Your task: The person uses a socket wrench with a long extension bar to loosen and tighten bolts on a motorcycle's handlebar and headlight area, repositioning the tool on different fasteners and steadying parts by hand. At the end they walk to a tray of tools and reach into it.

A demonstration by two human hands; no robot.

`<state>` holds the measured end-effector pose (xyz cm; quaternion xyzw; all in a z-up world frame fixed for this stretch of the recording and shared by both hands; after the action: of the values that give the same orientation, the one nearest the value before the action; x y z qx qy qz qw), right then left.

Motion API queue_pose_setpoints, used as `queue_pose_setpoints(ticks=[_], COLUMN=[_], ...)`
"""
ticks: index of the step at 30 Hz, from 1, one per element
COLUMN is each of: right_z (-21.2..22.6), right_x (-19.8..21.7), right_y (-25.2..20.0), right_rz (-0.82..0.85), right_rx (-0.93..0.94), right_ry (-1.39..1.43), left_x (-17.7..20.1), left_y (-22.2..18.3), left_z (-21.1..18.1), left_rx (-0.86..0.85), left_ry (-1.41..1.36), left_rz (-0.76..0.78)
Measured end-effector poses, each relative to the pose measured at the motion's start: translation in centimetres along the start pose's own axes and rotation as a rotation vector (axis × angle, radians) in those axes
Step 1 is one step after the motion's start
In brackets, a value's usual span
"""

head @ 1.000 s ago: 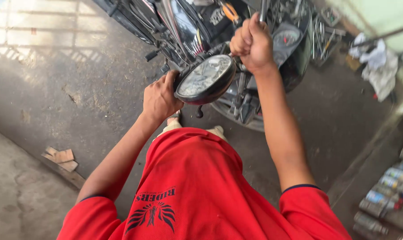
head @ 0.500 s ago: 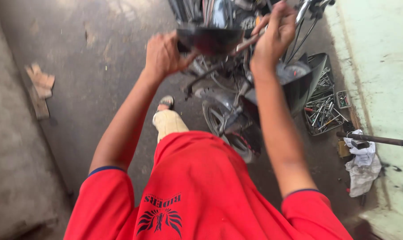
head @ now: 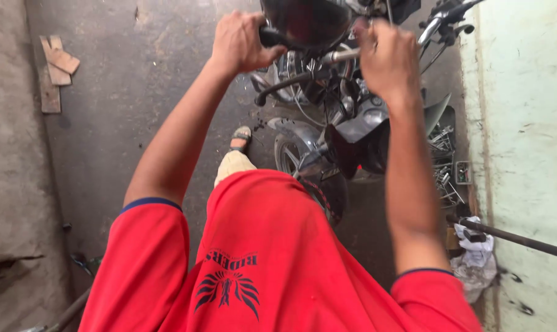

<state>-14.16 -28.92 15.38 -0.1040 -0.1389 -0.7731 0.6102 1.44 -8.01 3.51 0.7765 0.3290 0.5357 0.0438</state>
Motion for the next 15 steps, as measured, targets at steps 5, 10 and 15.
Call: queue_pose_setpoints(ticks=[5,10,15], right_z=[-1.1,0.2,2.0], right_x=[1.0,-0.8,-4.2], right_y=[0.5,2.2,0.8], right_rz=[0.125,0.367,0.795], right_rx=[-0.553,-0.366,-0.030], right_ry=[-1.071,-1.309,-1.674], left_x=[0.4,-1.5,-2.2], left_y=[0.2,0.3,-0.2], left_z=[-0.9,-0.6,-0.3], left_rx=[-0.013,0.087,0.117], left_ry=[0.037,0.014,-0.007], left_rz=[0.033,0.244,0.289])
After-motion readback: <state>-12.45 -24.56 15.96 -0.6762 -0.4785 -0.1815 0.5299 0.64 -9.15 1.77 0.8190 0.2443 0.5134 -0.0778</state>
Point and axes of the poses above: each hand's wrist, its own y-axis towards the middle knuckle, its own x-axis out of the back of the hand, z = x × y, the point moved 6 cm from there along y, towards the middle knuckle, and after that the axes turned 14 degrees about -x, right-handed, at the moved point
